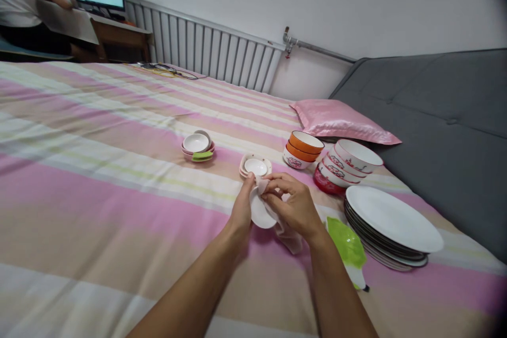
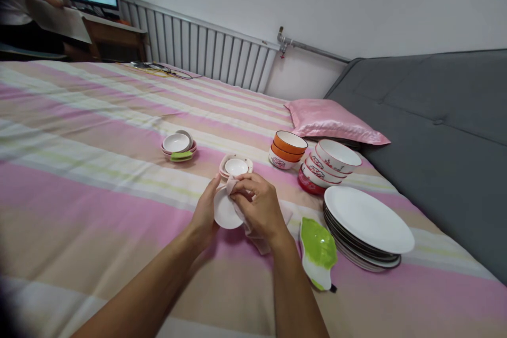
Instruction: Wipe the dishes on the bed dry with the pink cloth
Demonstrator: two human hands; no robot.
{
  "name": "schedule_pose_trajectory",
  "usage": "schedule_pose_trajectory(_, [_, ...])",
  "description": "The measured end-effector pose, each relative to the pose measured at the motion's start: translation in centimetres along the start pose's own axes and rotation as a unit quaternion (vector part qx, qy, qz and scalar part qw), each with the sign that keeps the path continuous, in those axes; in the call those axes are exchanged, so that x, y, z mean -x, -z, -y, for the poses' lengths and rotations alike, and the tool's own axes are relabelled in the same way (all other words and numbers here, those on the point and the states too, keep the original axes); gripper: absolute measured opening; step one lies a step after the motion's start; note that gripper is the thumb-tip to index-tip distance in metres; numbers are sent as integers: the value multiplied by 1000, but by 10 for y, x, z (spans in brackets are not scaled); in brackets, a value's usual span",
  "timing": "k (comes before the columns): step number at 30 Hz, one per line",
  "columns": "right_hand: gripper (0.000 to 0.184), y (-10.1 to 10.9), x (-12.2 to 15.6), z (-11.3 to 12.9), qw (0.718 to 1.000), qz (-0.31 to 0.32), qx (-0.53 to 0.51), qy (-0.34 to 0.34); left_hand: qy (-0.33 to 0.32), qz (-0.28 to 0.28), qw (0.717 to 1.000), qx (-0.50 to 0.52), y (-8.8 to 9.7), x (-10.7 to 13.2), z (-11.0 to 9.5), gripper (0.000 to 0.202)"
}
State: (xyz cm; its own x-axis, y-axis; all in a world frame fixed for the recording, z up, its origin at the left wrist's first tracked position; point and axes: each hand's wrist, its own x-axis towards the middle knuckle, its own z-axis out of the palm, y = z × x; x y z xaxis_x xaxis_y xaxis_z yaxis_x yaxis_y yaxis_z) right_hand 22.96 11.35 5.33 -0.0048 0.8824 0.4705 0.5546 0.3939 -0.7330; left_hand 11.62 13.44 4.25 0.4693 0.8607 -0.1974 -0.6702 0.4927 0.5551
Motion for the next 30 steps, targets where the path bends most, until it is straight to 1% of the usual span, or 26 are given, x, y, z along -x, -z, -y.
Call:
schedule_pose_trajectory(2, [10, 0, 0, 1, 1000, 0, -4, -2, -1, -1, 1000, -8, 1, -1, 1, 39])
schedule_pose_trajectory(6, [9, 0, 1, 0, 1000, 0, -2, -17, -28, -13, 999, -29, 5, -5, 4, 37])
schedule_pose_trajectory(10, [8, 1, 1, -2, 1000, 0, 14, -19, -50, -36, 996, -58, 9, -10, 8, 36])
schedule_pose_trajectory(14, [7, 2, 1, -4, 999, -11, 41, -30, -91, -49, 990, -93, 13, -13, 9, 40])
schedule_pose_trajectory(17, [7, 2, 1, -5, 997, -3, 51, -54, -116, -62, 985, -114, 17, -16, 8, 41])
schedule_pose_trajectory(21, [3, 2, 1, -6, 994, 31, 38, -100, -141, -113, 977, -115, 19, -17, 5, 40])
schedule_pose_trajectory(22, [1, 2, 2, -6, 992, 43, 19, -113, -145, -129, 975, -107, 18, -16, 4, 38])
schedule_pose_trajectory(24, [5, 4, 2, -4, 987, 78, -37, -136, -150, -154, 973, -84, 15, -13, 1, 34])
schedule_pose_trajectory(26, [9, 5, 3, -2, 977, 122, -95, -147, -144, -162, 974, -64, 11, -9, -2, 32])
schedule_pose_trajectory(28, [14, 7, 3, 0, 968, 159, -134, -144, -131, -160, 977, -54, 7, -6, -5, 31])
schedule_pose_trajectory(30, [21, 7, 3, 2, 964, 170, -145, -143, -120, -153, 980, -50, 5, -4, -6, 30])
